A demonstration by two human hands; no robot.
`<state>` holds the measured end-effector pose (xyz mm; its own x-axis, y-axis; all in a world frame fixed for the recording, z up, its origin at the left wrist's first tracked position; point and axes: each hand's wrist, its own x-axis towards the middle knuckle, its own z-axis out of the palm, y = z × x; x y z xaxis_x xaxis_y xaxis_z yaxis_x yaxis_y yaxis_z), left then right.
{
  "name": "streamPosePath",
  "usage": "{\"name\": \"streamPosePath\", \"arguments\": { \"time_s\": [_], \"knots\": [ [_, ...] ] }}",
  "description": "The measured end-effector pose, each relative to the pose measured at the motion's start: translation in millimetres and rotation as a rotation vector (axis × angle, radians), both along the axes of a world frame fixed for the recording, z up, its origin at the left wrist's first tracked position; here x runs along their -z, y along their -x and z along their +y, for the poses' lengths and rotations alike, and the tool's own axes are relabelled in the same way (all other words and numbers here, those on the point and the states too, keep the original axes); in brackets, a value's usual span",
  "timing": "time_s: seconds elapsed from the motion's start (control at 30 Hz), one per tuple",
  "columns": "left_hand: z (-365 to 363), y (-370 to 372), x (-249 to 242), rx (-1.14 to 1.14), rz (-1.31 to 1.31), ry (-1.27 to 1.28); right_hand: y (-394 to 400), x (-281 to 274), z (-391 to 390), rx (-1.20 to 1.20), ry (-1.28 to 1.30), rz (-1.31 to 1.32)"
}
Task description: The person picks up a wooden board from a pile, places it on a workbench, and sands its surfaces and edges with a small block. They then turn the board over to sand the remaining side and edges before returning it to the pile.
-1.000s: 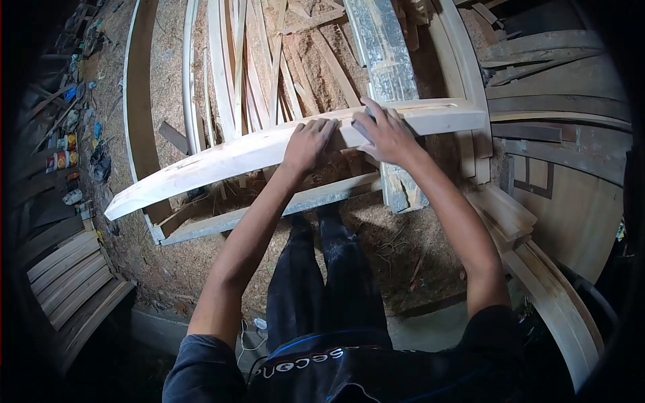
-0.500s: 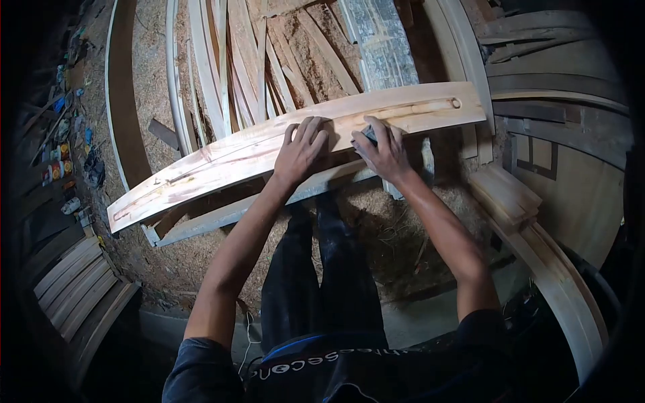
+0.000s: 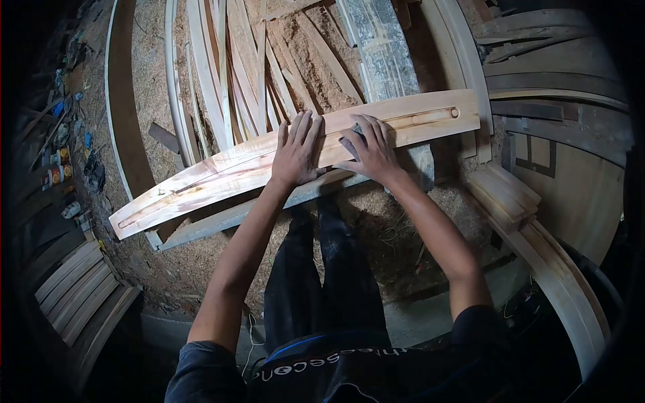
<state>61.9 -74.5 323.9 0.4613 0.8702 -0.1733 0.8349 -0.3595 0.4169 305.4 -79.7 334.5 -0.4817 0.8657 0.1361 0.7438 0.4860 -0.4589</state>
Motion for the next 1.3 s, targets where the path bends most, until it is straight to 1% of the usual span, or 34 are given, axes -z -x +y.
{"name": "streamPosePath", "arguments": {
  "time_s": [0.07, 0.13, 0.17, 0.23, 0.27, 0.37, 0.43, 0.5, 0.53, 0.6, 0.63, 0.73, 0.77, 0.83, 0.87, 0.9, 0.93, 0.97, 1.03, 1.07, 1.1, 1.17, 1.23, 1.27, 1.3],
  "knots": [
    [1.0, -0.6, -1.8, -0.011, -0.006, -0.015, 12.2, -0.2, 1.9, 0.019, -0.045, -0.011],
    [1.0, 0.4, -5.7, 0.002, 0.029, 0.017, 25.0, 3.3, -0.5, 0.201, -0.131, 0.051],
    [-0.2, 0.9, -3.4, 0.005, 0.026, 0.015, 32.5, 6.2, -1.7, 0.204, -0.133, 0.048],
    [-0.4, -1.0, 2.9, -0.019, -0.019, -0.109, 46.4, 6.0, -0.9, 0.138, -0.187, -0.023],
    [-0.7, -0.8, 1.7, -0.043, -0.105, -0.036, 47.1, 0.1, -0.5, 0.144, -0.172, 0.034],
    [-0.7, -0.2, -3.2, -0.028, -0.061, -0.014, 7.8, 20.8, 13.1, 0.172, -0.231, 0.005],
    [-2.5, -1.2, -4.0, -0.025, -0.051, -0.022, -23.4, 21.9, 30.2, 0.404, -0.224, 0.018],
    [-2.2, -1.9, -4.7, -0.030, -0.052, -0.035, -32.5, 19.6, 39.9, 0.448, -0.296, 0.064],
    [-1.9, -1.2, -4.7, -0.006, 0.008, -0.039, -30.0, 19.9, 37.4, 0.451, -0.294, 0.068],
    [-4.2, -4.1, -4.1, -0.014, -0.003, -0.079, -16.1, 20.7, 34.3, 0.523, -0.335, 0.037],
    [-5.4, -6.6, -1.4, -0.022, -0.018, -0.121, -9.2, 21.5, 32.3, 0.522, -0.337, 0.041],
    [-9.2, -19.7, 7.3, -0.056, 0.012, -0.146, 13.6, 19.6, 22.5, 0.376, -0.232, 0.116],
    [-8.2, -27.5, 11.9, -0.063, 0.014, -0.143, 15.5, 20.2, 24.9, 0.301, -0.248, 0.143],
    [-14.5, -49.6, 13.5, -0.133, 0.037, -0.147, -9.2, 18.7, 29.4, 0.182, -0.210, 0.110],
    [-15.5, -61.3, 10.9, -0.124, 0.198, -0.112, -28.8, 15.7, 35.6, 0.218, -0.206, 0.099],
    [-13.5, -74.3, 9.9, -0.125, 0.191, -0.107, -52.4, 14.9, 44.3, 0.245, -0.204, 0.088],
    [-13.8, -85.4, 9.8, -0.163, 0.159, -0.117, -77.6, 23.0, 53.4, 0.307, -0.253, 0.024],
    [-15.6, -94.9, 8.5, -0.196, 0.130, -0.125, -100.4, 13.0, 62.0, 0.369, -0.168, 0.049],
    [-8.6, -119.0, 5.7, -0.224, 0.106, -0.110, -126.4, 20.9, 78.9, 0.477, -0.284, 0.169],
    [-4.4, -130.7, 4.3, -0.214, 0.118, -0.090, -133.6, 26.5, 75.2, 0.484, -0.274, 0.059],
    [-1.5, -142.5, 4.3, -0.203, 0.130, -0.070, -128.8, 24.5, 72.5, 0.530, -0.282, 0.011],
    [3.0, -166.3, 9.1, -0.208, 0.105, -0.097, -112.3, 22.8, 64.4, 0.557, -0.171, 0.166],
    [9.4, -188.2, 10.5, -0.206, 0.081, -0.104, -98.6, 22.2, 54.8, 0.456, -0.145, 0.140],
    [10.0, -198.5, 26.3, -0.206, 0.172, -0.246, -94.9, 16.8, 51.8, 0.397, -0.177, 0.156],
    [16.6, -203.3, 23.7, -0.209, 0.180, -0.256, -102.7, 17.0, 53.6, 0.329, -0.192, 0.142]
  ]
}}
